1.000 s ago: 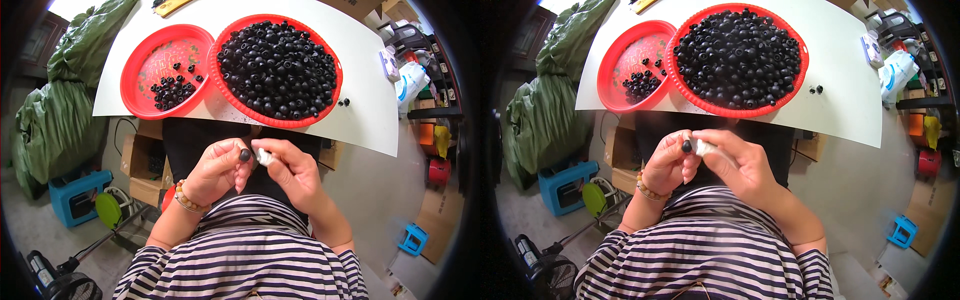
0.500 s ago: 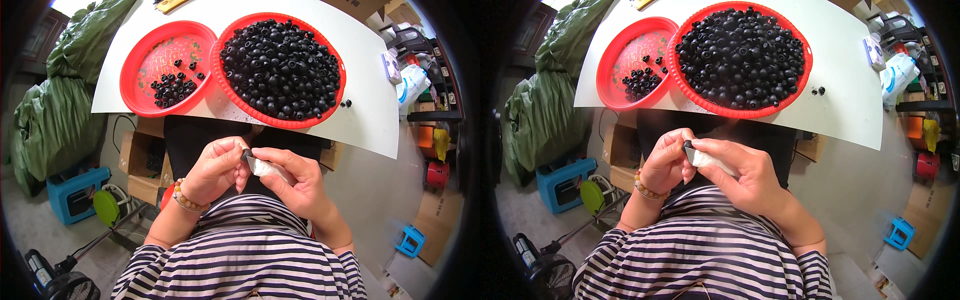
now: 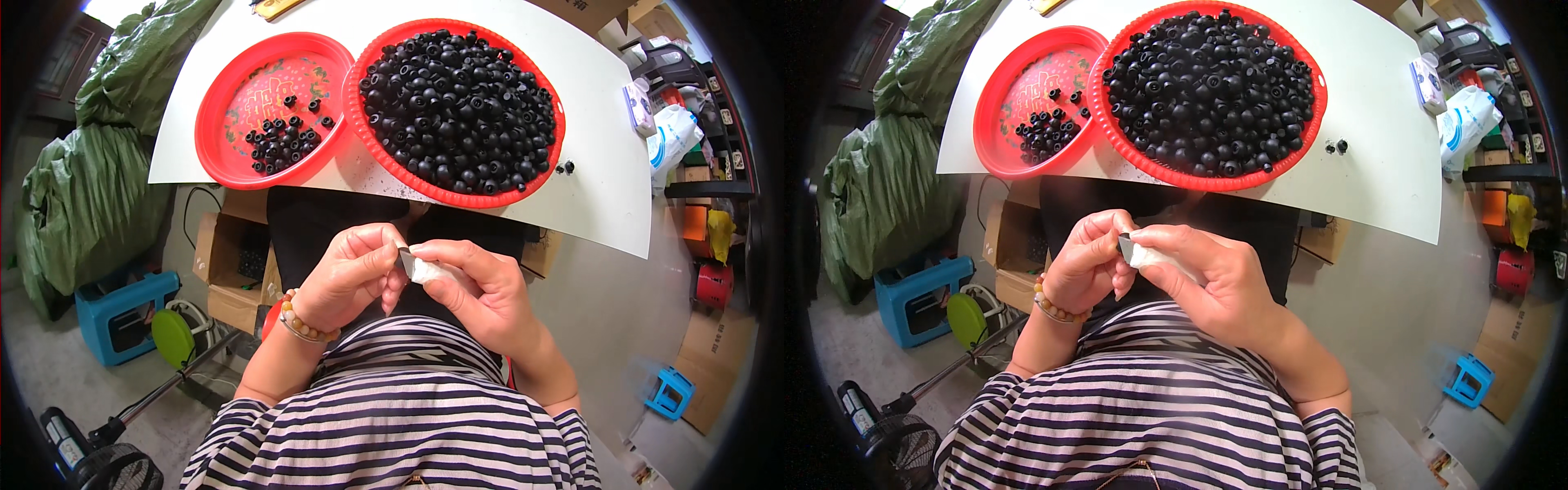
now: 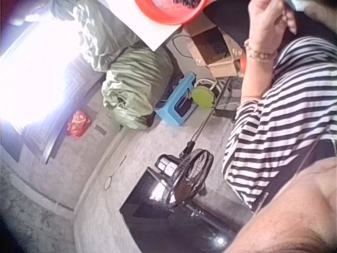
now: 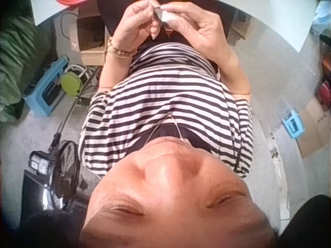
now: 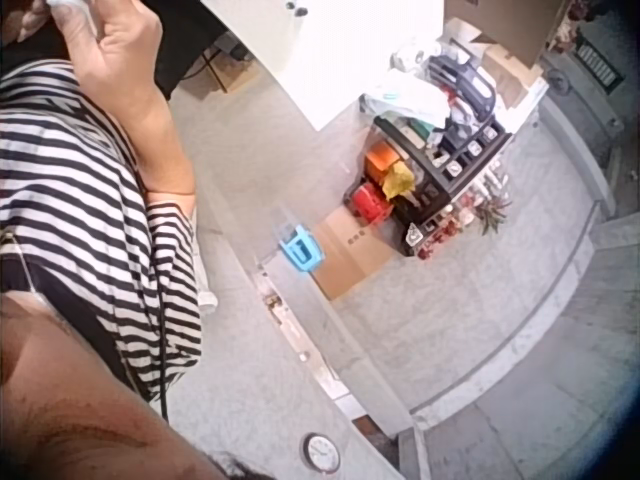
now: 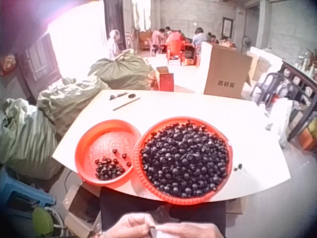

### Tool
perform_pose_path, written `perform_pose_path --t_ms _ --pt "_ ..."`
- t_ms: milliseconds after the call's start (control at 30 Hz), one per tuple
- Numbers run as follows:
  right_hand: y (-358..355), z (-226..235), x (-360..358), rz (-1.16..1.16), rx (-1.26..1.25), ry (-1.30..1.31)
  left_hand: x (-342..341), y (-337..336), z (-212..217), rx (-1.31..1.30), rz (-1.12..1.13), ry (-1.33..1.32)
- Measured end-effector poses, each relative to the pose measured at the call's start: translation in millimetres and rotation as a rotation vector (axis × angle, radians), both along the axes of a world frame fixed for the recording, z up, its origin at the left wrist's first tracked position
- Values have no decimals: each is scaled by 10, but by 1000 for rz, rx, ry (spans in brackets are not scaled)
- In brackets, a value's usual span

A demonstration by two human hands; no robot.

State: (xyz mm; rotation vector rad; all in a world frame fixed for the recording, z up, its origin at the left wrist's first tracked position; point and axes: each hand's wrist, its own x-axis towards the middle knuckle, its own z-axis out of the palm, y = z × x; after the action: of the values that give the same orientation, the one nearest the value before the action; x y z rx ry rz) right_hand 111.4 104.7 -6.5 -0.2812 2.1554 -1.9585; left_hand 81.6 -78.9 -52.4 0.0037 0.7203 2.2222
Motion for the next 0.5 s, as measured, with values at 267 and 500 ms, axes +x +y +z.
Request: perform_pose_path --t_ms 267,500 --pt "-28 -36 5 -43 -168 -140 -13 63 -4 58 90 64" --pt "-13 -36 27 -19 -262 -260 -25 77 -12 56 189 109"
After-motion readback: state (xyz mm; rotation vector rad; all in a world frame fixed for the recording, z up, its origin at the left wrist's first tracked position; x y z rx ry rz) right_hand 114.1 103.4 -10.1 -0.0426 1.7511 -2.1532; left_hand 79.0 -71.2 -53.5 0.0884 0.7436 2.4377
